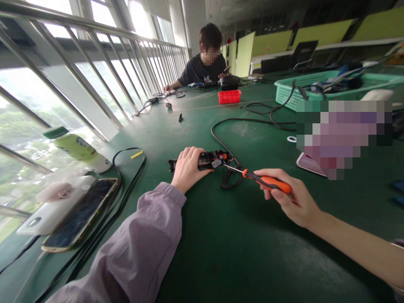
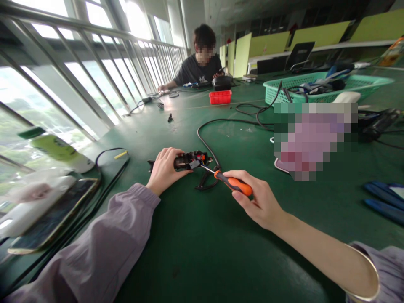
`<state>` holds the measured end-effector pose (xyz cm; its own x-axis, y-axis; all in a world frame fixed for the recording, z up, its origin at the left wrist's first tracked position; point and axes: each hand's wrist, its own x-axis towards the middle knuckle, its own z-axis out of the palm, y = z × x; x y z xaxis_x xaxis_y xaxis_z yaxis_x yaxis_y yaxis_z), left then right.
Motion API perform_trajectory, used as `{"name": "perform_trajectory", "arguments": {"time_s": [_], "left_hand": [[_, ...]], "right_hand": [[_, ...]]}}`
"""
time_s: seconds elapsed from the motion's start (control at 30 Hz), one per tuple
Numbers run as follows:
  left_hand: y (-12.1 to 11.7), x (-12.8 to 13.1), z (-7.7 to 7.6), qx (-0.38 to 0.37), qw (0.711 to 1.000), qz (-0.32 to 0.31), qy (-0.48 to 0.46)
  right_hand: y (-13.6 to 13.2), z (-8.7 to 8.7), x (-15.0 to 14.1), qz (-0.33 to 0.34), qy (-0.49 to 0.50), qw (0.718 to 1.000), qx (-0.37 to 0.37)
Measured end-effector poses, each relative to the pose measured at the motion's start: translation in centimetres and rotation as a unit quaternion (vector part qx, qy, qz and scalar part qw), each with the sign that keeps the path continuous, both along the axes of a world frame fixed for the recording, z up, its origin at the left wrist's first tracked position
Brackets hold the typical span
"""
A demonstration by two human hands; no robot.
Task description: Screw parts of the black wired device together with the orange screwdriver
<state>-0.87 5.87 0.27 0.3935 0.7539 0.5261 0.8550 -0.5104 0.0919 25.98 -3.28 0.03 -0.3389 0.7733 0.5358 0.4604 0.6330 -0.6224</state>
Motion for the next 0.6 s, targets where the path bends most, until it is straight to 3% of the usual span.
{"name": "perform_trajectory", "arguments": {"time_s": [0.23,0.4,0.5,0.6], "left_hand": [[-0.03,-0.03,-0.05,-0.031,0.999,-0.02,0.009],[-0.14,-0.08,-0.01,-0.03,0.999,-0.036,0.027],[-0.18,-0.09,0.03,-0.029,0.999,-0.036,0.028],[-0.2,-0.06,0.0,-0.025,0.999,-0.037,0.031]], "right_hand": [[-0.22,-0.02,-0.49,-0.071,-0.032,0.99,0.116],[-0.08,-0.25,-0.62,-0.121,-0.009,0.982,0.148],[-0.09,-0.19,-0.51,-0.12,0.004,0.986,0.115],[-0.09,-0.16,-0.3,-0.085,0.006,0.996,0.015]]}}
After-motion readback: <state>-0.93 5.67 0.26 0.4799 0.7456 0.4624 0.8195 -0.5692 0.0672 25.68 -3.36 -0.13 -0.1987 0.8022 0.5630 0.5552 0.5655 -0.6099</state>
